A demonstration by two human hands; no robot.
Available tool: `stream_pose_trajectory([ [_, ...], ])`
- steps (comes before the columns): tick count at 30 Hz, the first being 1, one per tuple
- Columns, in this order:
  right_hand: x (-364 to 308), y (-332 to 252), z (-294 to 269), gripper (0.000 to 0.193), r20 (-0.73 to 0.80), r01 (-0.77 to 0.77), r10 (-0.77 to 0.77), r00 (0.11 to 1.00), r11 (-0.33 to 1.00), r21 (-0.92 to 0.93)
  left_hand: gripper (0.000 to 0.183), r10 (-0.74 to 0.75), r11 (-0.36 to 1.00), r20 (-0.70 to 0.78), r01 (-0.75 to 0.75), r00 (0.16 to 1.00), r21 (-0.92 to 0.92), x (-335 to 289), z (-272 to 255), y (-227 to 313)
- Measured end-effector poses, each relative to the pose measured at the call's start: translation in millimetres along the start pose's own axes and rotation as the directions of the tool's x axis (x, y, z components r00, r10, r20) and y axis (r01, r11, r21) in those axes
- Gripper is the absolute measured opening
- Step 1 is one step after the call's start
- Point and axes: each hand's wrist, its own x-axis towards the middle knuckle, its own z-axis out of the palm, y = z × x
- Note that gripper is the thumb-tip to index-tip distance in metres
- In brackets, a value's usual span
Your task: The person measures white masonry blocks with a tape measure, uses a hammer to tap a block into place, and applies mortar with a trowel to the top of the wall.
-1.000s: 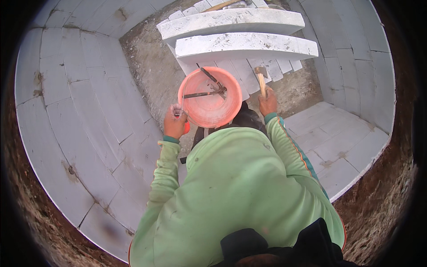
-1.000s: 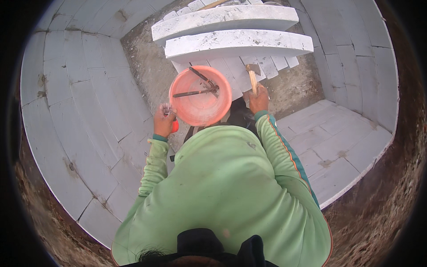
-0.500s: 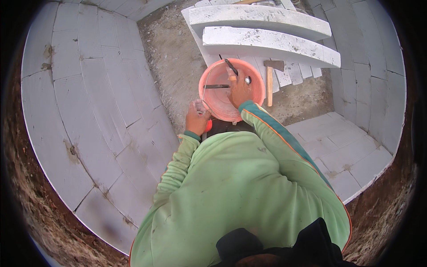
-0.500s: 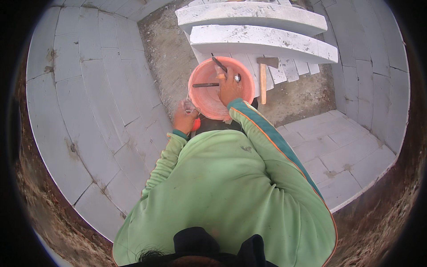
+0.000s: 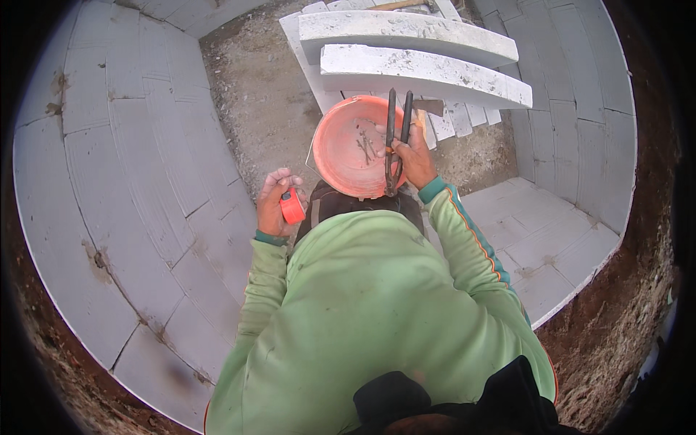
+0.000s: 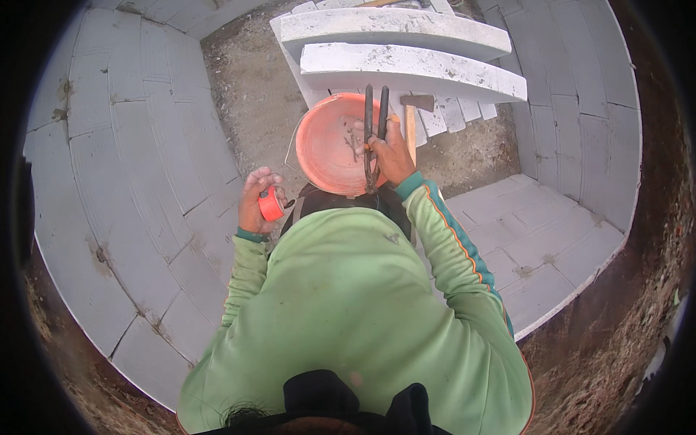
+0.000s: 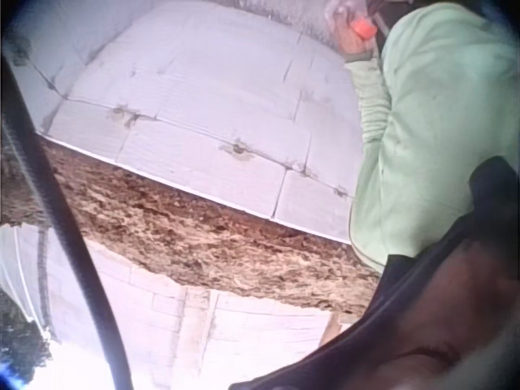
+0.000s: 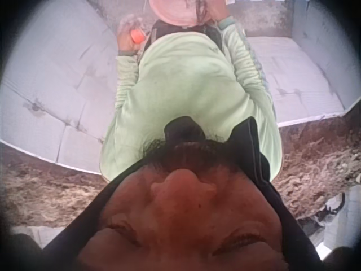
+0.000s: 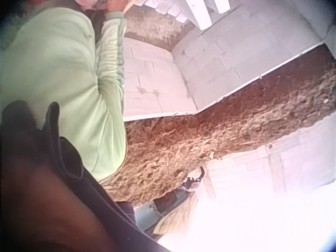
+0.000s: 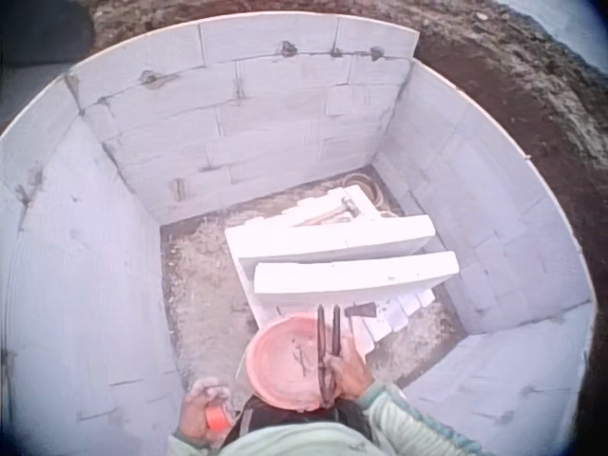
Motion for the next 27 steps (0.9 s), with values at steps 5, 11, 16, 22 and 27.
stream_pose_trajectory([
  [5, -5, -37, 1, 0.051, 0.287, -0.297, 0.159, 0.945, 0.785, 0.543, 0.06, 0.07, 0.908, 0.508, 0.157, 0.858, -0.389, -25, 67, 54],
  [11, -8, -41, 43, 0.069, 0.338, -0.084, 0.004, 0.941, 0.971, 0.224, 0.076, -0.034, 0.871, 0.654, 0.343, 0.756, -0.351, 14, 109, 25],
  [16, -7, -84, 33, 0.059, 0.43, -0.117, 0.078, 0.899, 0.991, 0.065, 0.07, -0.079, 0.884, 0.553, 0.315, 0.829, -0.346, 25, 68, 9],
  [22, 53, 48, 24, 0.02, -0.016, -0.001, 0.26, 0.966, -0.06, -0.998, 0.059, -0.043, 0.85, 0.467, 0.278, 0.883, -0.447, 4, 12, 17],
  [27, 79, 144, 20, 0.02, -0.032, -0.041, 0.2, 0.979, 0.039, -0.998, 0.062, -0.001, 0.89, 0.347, 0.159, 0.938, -0.427, -8, -1, 19],
])
